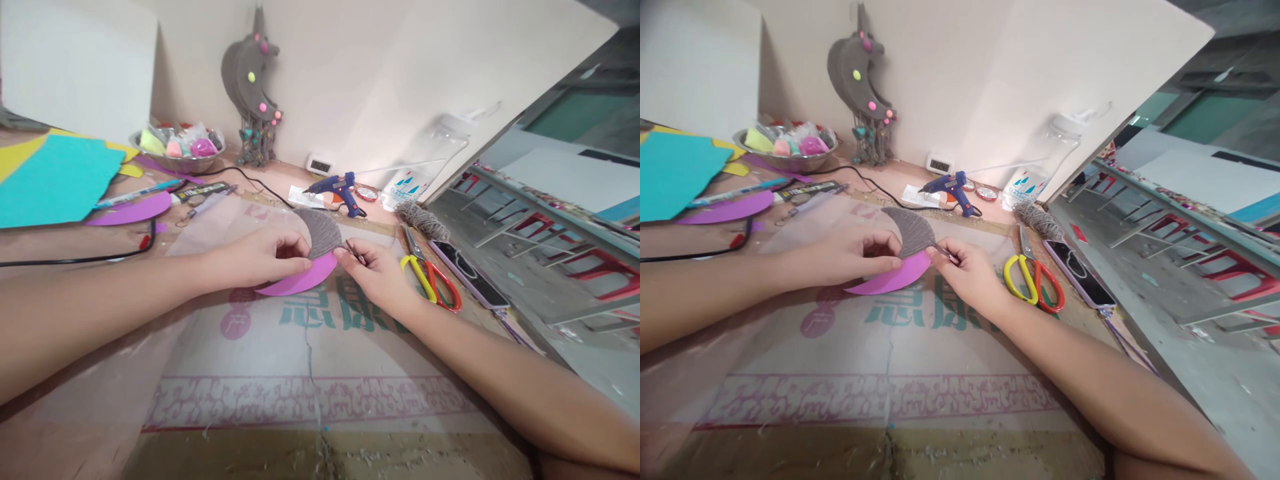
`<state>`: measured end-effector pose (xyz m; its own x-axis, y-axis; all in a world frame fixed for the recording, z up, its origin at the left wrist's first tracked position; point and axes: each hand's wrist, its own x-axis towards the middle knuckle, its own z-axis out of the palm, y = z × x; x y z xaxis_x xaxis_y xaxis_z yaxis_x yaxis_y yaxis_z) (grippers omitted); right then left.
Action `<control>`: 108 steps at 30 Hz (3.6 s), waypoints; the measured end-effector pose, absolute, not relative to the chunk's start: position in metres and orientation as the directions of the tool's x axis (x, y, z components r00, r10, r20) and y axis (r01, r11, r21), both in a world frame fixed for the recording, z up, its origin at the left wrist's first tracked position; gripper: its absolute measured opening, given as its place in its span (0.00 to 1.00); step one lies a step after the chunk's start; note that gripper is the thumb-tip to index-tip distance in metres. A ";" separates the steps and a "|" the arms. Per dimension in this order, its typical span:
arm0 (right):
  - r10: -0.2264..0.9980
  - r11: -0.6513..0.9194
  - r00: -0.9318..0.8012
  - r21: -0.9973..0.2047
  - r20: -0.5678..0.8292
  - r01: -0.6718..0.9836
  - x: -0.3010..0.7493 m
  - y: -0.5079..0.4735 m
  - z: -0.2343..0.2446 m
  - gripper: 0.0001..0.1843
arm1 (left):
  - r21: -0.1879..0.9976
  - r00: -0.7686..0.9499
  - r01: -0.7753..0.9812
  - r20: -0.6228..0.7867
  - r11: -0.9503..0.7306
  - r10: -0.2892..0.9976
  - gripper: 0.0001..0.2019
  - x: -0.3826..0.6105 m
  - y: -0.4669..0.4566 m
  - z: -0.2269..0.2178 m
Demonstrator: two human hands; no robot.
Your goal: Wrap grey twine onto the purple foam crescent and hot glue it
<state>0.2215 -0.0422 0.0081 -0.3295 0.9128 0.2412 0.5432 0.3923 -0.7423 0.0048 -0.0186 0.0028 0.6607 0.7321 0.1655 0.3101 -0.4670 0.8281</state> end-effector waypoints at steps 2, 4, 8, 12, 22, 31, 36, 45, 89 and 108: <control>0.913 0.389 -0.336 -0.747 0.233 0.539 0.221 -0.041 0.007 0.18 | 0.836 0.658 0.303 0.164 -0.457 0.735 0.07 0.005 -0.018 0.003; 0.915 0.390 -0.321 -0.747 0.246 0.539 0.222 -0.041 0.006 0.16 | 0.849 0.646 0.302 0.152 -0.434 0.748 0.07 0.006 -0.018 0.003; 0.861 0.505 -0.258 -0.671 0.438 0.543 0.228 -0.043 0.005 0.11 | 0.875 0.625 0.294 0.129 -0.385 0.770 0.07 0.008 -0.017 0.003; 0.680 0.712 -0.397 -0.429 0.616 0.555 0.236 -0.047 0.006 0.13 | 0.880 0.619 0.289 0.129 -0.377 0.775 0.06 0.008 -0.017 0.004; 0.498 0.766 -0.665 0.078 0.556 0.638 0.230 -0.052 0.012 0.19 | 0.850 0.623 0.326 0.136 -0.414 0.770 0.05 0.008 -0.017 0.003; 0.545 0.687 -0.641 0.151 0.541 0.711 0.229 -0.049 0.010 0.14 | 0.845 0.637 0.313 0.151 -0.433 0.756 0.04 0.008 -0.016 0.002; 0.591 0.673 -0.626 0.118 0.508 0.731 0.230 -0.047 0.009 0.14 | 0.830 0.639 0.315 0.174 -0.461 0.749 0.04 0.007 -0.017 0.003; 0.575 0.678 -0.662 0.174 0.481 0.714 0.231 -0.046 0.009 0.13 | 0.829 0.642 0.328 0.156 -0.453 0.751 0.04 0.008 -0.018 0.004; 0.583 0.680 -0.656 0.153 0.479 0.717 0.227 -0.049 0.010 0.13 | 0.821 0.639 0.333 0.164 -0.463 0.751 0.04 0.008 -0.017 0.001; 0.533 0.718 -0.667 0.138 0.521 0.682 0.229 -0.047 0.008 0.11 | 0.819 0.636 0.356 0.140 -0.450 0.759 0.04 0.008 -0.019 0.003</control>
<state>0.2291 -0.0471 0.0077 -0.6667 0.5335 0.5205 0.6822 0.7180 0.1379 0.0084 -0.0192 0.0026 0.6358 0.7590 0.1401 0.3564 -0.4497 0.8190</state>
